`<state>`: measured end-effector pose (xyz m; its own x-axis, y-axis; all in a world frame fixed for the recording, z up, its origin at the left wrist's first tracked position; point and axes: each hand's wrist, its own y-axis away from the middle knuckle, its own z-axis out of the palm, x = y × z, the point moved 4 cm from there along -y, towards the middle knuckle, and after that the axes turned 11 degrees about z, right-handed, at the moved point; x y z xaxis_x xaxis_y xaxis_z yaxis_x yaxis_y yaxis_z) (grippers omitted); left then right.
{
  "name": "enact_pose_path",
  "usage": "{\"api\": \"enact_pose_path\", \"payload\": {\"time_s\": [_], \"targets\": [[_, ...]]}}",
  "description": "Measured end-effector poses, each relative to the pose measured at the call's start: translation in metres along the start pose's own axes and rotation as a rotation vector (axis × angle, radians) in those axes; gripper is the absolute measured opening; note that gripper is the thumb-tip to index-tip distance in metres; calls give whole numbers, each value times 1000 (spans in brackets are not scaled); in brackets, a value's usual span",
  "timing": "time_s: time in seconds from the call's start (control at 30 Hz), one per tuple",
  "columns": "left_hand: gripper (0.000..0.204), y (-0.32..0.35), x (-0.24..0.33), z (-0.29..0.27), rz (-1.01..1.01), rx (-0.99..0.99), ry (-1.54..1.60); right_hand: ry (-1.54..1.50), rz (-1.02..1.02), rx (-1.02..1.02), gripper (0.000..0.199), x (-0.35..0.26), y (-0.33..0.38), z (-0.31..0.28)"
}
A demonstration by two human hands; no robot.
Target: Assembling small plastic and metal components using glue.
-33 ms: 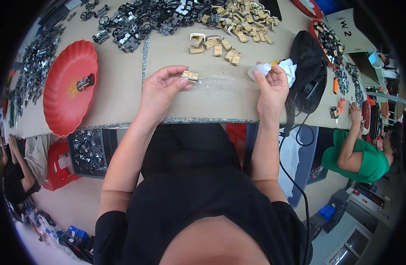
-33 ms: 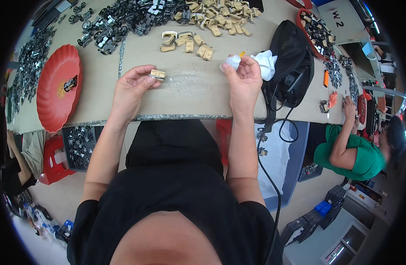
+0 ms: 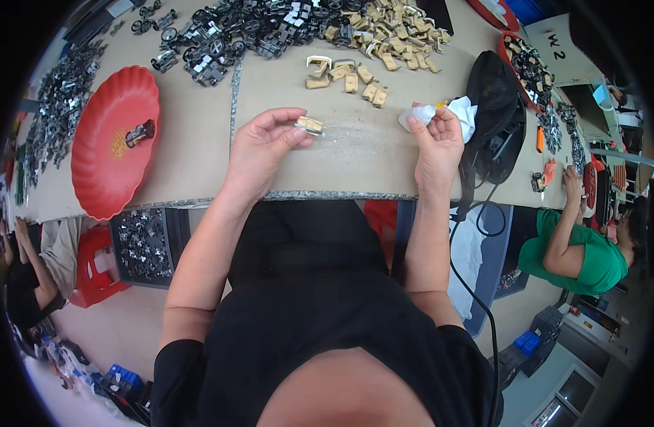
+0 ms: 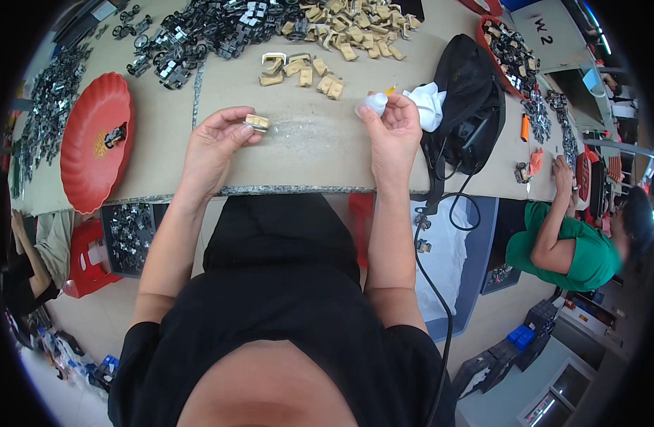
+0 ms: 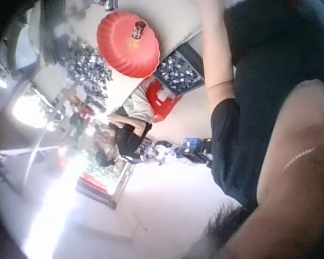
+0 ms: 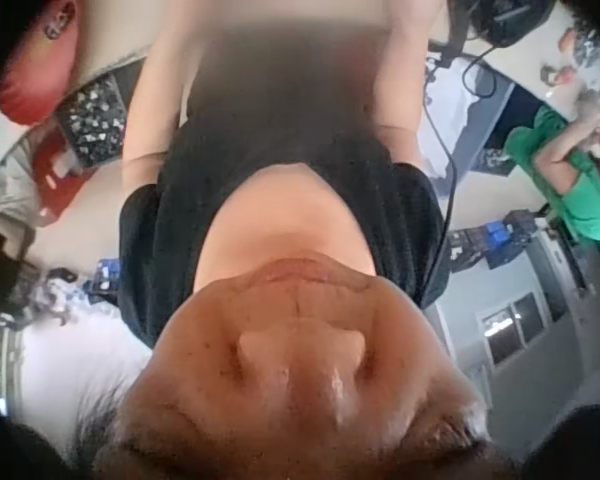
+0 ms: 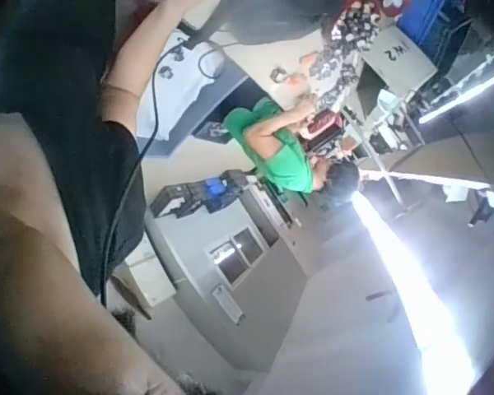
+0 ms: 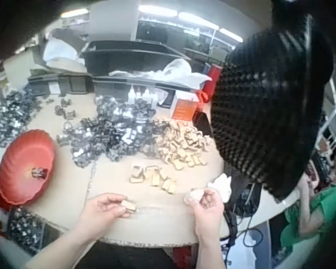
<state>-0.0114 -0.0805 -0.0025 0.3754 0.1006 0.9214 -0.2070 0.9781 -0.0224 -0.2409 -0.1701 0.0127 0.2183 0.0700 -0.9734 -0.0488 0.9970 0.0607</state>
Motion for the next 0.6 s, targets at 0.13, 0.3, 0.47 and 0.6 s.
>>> {"api": "enact_pose_path", "payload": {"time_s": [0.13, 0.3, 0.47, 0.6], "targets": [[24, 0, 1, 14, -35, -39, 97, 99, -46, 27, 36, 8, 0, -8], [24, 1, 7, 22, -34, -85, 169, 608, -469, 280, 26, -21, 32, 4], [23, 0, 12, 36, 61, -182, 139, -255, 270, -526, 38, 7, 54, 58], [22, 0, 16, 35, 65, -228, 143, -467, 442, -709, 46, 21, 57, 71]]}}
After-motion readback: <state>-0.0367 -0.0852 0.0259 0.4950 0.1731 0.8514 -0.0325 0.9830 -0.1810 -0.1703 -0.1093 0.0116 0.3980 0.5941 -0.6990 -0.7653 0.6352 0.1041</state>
